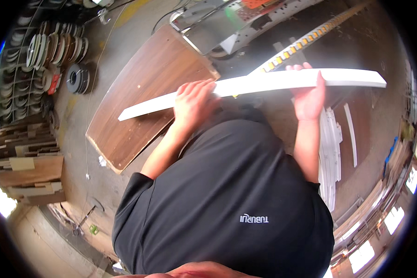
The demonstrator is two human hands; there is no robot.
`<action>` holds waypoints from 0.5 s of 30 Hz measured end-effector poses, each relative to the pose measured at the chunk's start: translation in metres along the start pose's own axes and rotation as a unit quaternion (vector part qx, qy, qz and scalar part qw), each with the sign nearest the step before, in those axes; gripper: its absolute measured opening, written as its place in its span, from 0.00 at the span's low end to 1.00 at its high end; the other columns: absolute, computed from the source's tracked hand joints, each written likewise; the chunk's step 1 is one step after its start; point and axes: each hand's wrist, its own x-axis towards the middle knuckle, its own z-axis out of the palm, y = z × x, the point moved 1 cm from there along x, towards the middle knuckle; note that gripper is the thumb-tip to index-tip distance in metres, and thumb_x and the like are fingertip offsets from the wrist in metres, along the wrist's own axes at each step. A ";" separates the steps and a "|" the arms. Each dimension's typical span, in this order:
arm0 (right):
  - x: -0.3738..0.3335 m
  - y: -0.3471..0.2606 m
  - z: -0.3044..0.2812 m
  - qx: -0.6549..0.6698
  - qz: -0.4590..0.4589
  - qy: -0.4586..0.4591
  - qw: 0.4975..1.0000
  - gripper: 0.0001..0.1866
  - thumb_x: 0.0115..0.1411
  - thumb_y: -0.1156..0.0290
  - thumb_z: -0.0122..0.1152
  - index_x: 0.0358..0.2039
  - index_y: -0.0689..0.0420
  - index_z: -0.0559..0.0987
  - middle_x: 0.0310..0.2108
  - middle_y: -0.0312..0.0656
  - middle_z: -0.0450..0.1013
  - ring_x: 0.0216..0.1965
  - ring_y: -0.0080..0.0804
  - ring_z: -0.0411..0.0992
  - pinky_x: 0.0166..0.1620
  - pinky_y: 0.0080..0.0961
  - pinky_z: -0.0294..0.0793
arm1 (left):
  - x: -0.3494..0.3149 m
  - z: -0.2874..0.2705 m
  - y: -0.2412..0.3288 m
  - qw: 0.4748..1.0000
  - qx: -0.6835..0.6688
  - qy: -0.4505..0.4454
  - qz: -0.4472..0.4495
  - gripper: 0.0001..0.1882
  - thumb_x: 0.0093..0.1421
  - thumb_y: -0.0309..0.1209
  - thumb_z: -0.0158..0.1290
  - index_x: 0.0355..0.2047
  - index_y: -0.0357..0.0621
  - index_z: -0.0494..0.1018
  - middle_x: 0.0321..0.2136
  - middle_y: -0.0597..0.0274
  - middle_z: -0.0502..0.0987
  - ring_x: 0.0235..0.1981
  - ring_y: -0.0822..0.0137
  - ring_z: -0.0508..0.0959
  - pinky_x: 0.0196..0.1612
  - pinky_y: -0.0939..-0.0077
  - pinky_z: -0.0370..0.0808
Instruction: The person operates a machine to process long white plastic profiles. They feed the profiles into the machine, retrieve the processed pieces, and stack them on a nearby table. The person also briefly inspects the cut ends of the profiles.
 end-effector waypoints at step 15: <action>-0.024 -0.018 -0.009 -0.160 -0.232 0.001 0.959 0.19 0.74 0.63 0.61 0.59 0.61 0.74 0.52 0.43 0.79 0.49 0.32 0.80 0.48 0.33 0.83 | 0.062 -0.019 -0.006 0.967 -0.167 -0.127 -0.145 0.15 0.68 0.44 0.61 0.40 0.44 0.83 0.31 0.51 0.84 0.33 0.51 0.85 0.40 0.60 0.80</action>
